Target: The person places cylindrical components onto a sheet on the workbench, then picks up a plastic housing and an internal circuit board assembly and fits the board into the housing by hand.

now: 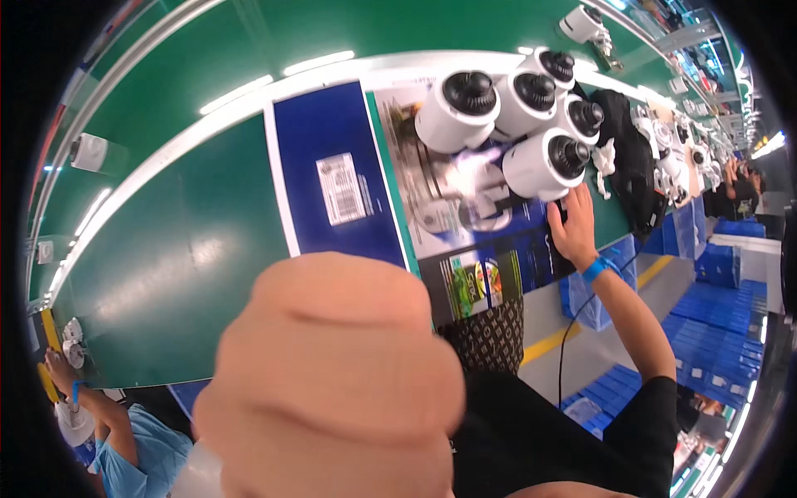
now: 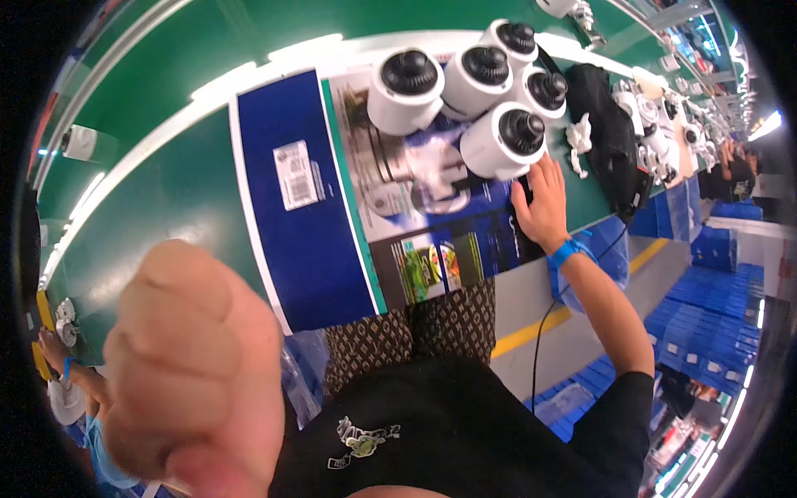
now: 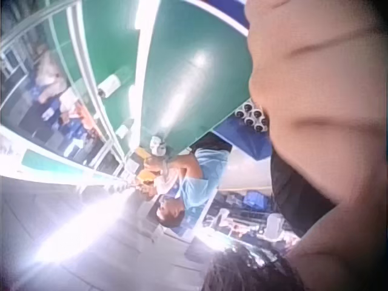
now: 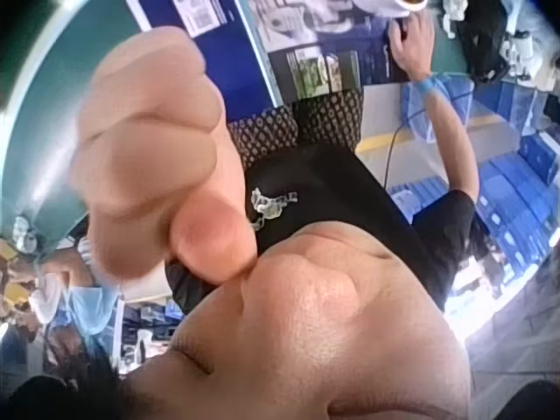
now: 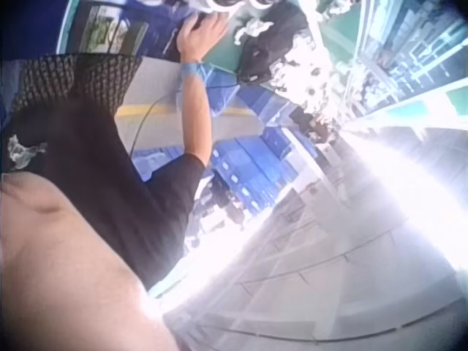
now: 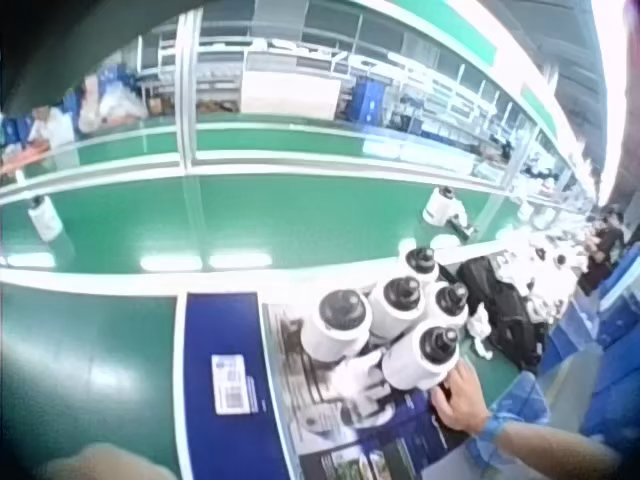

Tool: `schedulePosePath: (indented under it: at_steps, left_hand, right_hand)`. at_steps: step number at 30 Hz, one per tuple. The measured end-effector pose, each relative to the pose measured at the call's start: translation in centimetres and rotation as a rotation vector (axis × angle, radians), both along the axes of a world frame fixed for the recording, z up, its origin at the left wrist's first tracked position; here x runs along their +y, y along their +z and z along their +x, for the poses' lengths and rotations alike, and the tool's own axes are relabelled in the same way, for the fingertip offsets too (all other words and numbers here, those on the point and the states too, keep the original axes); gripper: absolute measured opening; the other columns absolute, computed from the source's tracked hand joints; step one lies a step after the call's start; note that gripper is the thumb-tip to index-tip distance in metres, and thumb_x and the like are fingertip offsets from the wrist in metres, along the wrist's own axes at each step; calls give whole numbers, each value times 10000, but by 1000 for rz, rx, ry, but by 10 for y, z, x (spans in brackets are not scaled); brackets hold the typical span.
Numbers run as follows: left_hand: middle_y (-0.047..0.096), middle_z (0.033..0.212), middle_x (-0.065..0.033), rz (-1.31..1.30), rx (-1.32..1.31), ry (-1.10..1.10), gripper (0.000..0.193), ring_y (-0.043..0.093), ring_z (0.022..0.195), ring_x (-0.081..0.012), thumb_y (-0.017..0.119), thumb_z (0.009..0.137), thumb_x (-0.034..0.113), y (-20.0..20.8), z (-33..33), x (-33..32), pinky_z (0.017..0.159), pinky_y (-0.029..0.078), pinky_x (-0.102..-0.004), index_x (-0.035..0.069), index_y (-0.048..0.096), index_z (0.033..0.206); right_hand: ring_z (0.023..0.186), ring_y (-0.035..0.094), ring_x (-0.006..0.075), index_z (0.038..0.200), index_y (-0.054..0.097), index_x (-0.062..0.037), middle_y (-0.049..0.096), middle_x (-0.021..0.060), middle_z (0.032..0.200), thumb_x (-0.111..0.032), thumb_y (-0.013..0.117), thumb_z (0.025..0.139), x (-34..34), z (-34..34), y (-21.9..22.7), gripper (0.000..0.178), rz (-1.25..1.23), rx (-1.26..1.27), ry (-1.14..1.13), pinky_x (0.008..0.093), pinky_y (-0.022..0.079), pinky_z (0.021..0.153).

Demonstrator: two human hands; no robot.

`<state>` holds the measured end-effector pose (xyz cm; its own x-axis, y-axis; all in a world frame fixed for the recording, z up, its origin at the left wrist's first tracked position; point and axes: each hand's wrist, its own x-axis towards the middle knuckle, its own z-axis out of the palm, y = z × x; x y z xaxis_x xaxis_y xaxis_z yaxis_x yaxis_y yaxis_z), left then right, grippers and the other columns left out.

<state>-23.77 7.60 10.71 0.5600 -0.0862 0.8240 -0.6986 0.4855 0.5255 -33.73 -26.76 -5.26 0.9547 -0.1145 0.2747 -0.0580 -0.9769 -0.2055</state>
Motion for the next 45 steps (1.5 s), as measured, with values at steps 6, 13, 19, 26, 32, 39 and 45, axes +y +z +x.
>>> schedulePosePath:
  at_steps: [6, 13, 19, 26, 32, 39, 45]
  left_hand:
    - [390, 555, -1, 2, 161, 30, 334, 327, 448, -145, 547, 881, 172, -3, -9, 1, 446, 220, -328, 100, 329, 638]
    - [420, 605, -6, 52, 279, 86, 300, 372, 489, -156, 529, 913, 217, -3, -20, 6, 447, 261, -329, 97, 357, 699]
    - [446, 647, -11, 121, 359, 139, 282, 411, 524, -166, 514, 940, 255, 9, -29, 9, 447, 295, -330, 94, 381, 751]
    - [476, 697, -16, 179, 395, 171, 278, 457, 565, -177, 497, 972, 300, 25, -41, 5, 448, 336, -331, 90, 408, 812]
    - [506, 690, -13, 9, 218, 90, 281, 469, 527, -180, 503, 986, 309, 36, -42, 8, 430, 343, -324, 89, 422, 831]
    - [484, 620, -1, -23, 27, -11, 290, 406, 437, -143, 544, 970, 264, 18, -24, 1, 388, 245, -304, 81, 415, 786]
    - [478, 609, -1, 50, 167, -84, 273, 399, 433, -141, 552, 958, 233, 22, -21, 3, 387, 241, -300, 82, 409, 779]
  right_hand:
    - [1229, 427, 412, 1261, 479, 10, 476, 214, 1307, -153, 577, 832, 6, 3, 2, 469, -7, -4, 34, 494, 276, 1092]
    - [1164, 439, 433, 1247, 479, 25, 491, 228, 1246, -144, 580, 822, 3, 2, 7, 469, 3, 30, 55, 479, 320, 1034]
    - [1189, 427, 433, 1256, 476, 27, 493, 228, 1255, -149, 579, 824, 0, 1, 6, 478, -13, 36, 36, 471, 310, 1049]
    - [1169, 441, 430, 1205, 503, 24, 491, 230, 1253, -125, 595, 795, 5, 5, 12, 446, 15, 0, 30, 482, 309, 1057]
    - [1312, 371, 387, 1250, 488, -5, 455, 207, 1340, -162, 587, 820, 24, 9, 7, 468, 85, 8, 37, 526, 230, 1118]
    - [1311, 374, 375, 1241, 484, -11, 453, 190, 1343, -161, 579, 827, 10, -2, 5, 450, 53, 16, -14, 527, 233, 1114]
    - [1274, 395, 391, 1250, 485, -8, 465, 196, 1319, -156, 583, 826, 9, 5, 7, 459, 51, -8, 21, 509, 242, 1109]
